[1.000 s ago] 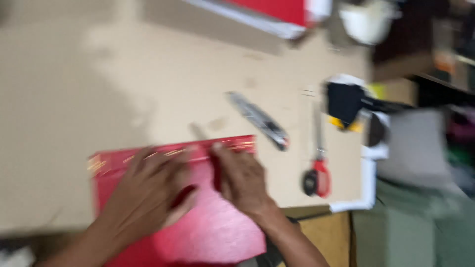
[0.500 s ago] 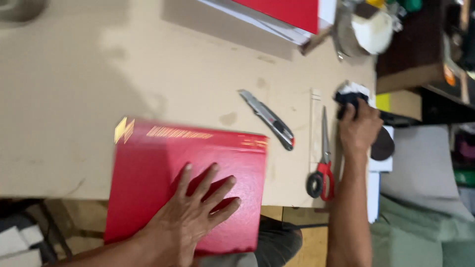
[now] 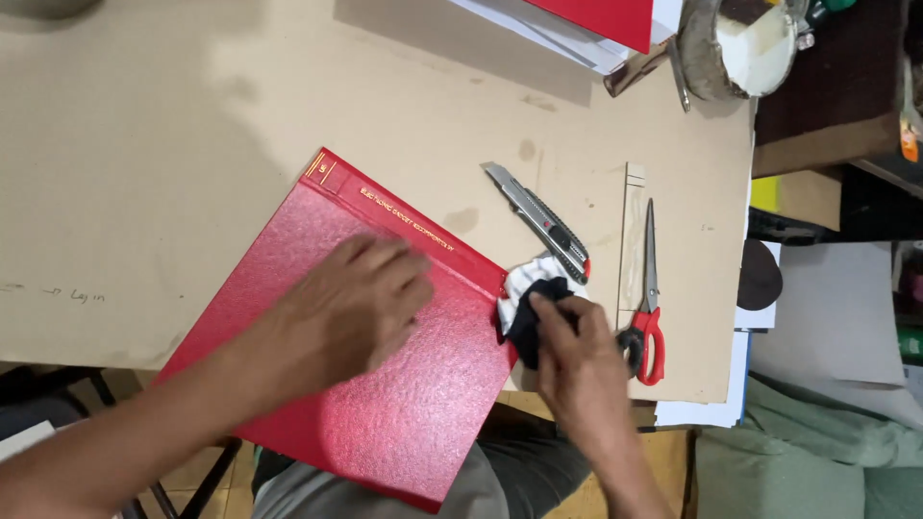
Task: Creating a spine template by cutting a cardboard strip and applying it to a book cover using a utility knife and scissors.
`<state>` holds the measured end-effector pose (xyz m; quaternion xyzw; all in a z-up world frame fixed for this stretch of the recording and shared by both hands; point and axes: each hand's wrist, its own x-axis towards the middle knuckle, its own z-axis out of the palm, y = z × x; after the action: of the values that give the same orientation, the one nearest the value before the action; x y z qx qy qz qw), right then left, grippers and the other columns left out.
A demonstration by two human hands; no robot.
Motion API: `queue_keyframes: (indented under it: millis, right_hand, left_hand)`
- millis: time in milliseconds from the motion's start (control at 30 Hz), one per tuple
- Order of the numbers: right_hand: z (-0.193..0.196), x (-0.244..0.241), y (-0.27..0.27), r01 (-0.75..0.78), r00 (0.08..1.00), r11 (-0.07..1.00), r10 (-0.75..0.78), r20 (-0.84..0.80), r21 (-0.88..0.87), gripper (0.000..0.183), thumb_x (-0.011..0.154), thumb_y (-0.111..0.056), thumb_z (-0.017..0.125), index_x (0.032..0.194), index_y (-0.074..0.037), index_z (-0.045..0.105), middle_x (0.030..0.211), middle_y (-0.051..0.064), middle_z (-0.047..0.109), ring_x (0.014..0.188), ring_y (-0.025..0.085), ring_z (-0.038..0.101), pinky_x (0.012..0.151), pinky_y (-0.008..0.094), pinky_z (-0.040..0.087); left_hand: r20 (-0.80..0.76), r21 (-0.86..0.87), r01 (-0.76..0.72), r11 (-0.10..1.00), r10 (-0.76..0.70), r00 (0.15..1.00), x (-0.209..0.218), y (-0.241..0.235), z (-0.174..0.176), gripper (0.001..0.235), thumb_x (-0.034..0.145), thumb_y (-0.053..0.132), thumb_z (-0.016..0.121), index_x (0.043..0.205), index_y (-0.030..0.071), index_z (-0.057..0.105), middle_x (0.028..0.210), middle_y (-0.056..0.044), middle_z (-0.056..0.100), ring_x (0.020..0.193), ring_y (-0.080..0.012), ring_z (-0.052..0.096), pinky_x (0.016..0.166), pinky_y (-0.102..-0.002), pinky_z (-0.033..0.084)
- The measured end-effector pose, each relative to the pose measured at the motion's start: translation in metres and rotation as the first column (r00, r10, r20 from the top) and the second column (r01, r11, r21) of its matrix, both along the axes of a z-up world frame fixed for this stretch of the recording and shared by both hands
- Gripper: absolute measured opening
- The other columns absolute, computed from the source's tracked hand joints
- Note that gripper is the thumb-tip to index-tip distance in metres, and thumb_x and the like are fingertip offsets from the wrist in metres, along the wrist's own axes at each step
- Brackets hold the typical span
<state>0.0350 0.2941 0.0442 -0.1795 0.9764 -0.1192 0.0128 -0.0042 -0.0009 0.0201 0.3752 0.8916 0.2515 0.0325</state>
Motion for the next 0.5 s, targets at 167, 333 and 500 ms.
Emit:
queue_keyframes:
  millis: [167,333,500]
  right_hand:
    - [-0.014,0.003,0.012,-0.01,0.995,0.993,-0.002,-0.102,-0.12,0.047,0.102,-0.01,0.061,0.147,-0.007,0.05,0.13,0.021,0.061,0.112,0.035,0.065,0.084,0.044,0.061]
    - [0.011,-0.015,-0.017,-0.033,0.99,0.951,-0.01,-0.138,-0.308,0.051,0.104,-0.007,0.059,0.151,0.001,0.041,0.134,0.021,0.068,0.125,0.033,0.068,0.112,0.044,0.053]
    - [-0.011,-0.037,-0.034,-0.201,0.977,0.941,0.171,-0.128,-0.272,0.047,0.108,-0.007,0.052,0.153,0.0,0.04,0.137,0.019,0.068,0.117,0.032,0.07,0.098,0.042,0.056]
  left_hand:
    - [-0.06,0.065,0.054,0.996,-0.05,0.997,-0.016,0.0,-0.023,0.038,0.092,0.031,0.066,0.121,0.007,0.064,0.143,-0.022,0.059,0.131,-0.0398,0.055,0.111,-0.055,0.04]
    - [-0.204,0.199,0.065,0.978,-0.024,0.979,-0.02,0.001,-0.03,0.035,0.093,0.033,0.062,0.116,0.007,0.065,0.132,-0.016,0.068,0.12,-0.0357,0.06,0.103,-0.054,0.042]
    - [-0.263,0.258,0.067,0.964,0.003,0.965,-0.023,0.001,-0.023,0.028,0.089,0.028,0.063,0.107,0.007,0.066,0.124,-0.013,0.069,0.113,-0.0346,0.06,0.097,-0.05,0.043]
